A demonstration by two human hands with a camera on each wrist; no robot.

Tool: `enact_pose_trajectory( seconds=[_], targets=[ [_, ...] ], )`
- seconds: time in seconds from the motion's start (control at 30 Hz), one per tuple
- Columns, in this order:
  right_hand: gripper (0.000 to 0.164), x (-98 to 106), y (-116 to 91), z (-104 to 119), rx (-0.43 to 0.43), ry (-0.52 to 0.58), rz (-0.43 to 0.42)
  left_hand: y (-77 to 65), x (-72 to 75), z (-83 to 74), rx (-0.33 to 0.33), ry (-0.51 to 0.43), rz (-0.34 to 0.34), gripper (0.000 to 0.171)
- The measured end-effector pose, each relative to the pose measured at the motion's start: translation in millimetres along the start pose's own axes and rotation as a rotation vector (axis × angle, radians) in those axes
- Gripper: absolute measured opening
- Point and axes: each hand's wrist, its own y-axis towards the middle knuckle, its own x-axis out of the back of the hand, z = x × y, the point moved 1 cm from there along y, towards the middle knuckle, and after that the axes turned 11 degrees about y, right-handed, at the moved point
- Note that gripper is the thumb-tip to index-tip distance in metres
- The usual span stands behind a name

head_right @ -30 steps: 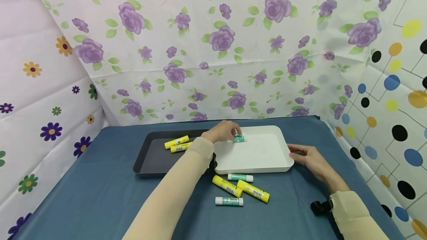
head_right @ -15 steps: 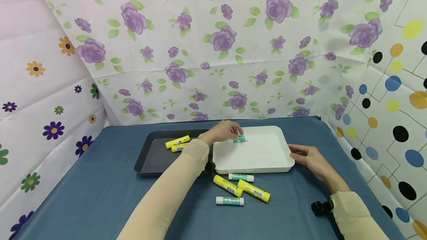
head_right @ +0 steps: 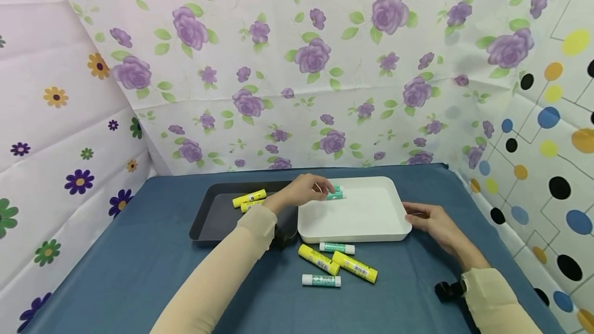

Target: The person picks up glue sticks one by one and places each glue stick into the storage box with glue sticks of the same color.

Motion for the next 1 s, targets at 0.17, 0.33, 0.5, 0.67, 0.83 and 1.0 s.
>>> enact_pose_trajectory(
  seconds=[0.17, 0.33, 0.5, 0.67, 0.83, 1.0],
  targets=[
    [0.061, 0.4, -0.6, -1.2, 0.004, 0.002, 0.0, -11.4, -2.1, -1.5, -0.052, -0.003, 0.008, 0.022],
    [0.061, 0.7, -1.2, -1.1, -0.003, -0.001, -0.007, -26.9, -3.9, -8.0, -0.122, -0.021, 0.009, 0.021],
    [0.063, -0.2, -0.1, -0.2, -0.006, 0.004, -0.006, -48.5, -8.4, -11.4, -0.162, -0.05, 0.014, 0.022],
    [0.064, 0.0, 0.2, -0.1, -0.006, 0.001, -0.008, -67.0, -14.2, -10.5, -0.183, -0.043, -0.004, 0.022],
    [0.064, 0.4, 0.5, -1.3, -0.008, 0.0, -0.01, -84.0, -17.0, -10.5, -0.195, -0.07, 0.0, 0.022],
    [0.065, -0.3, 0.6, -1.3, -0.012, -0.002, -0.009, -100.1, -21.3, -9.9, -0.197, -0.085, 0.013, 0.021]
  ],
)
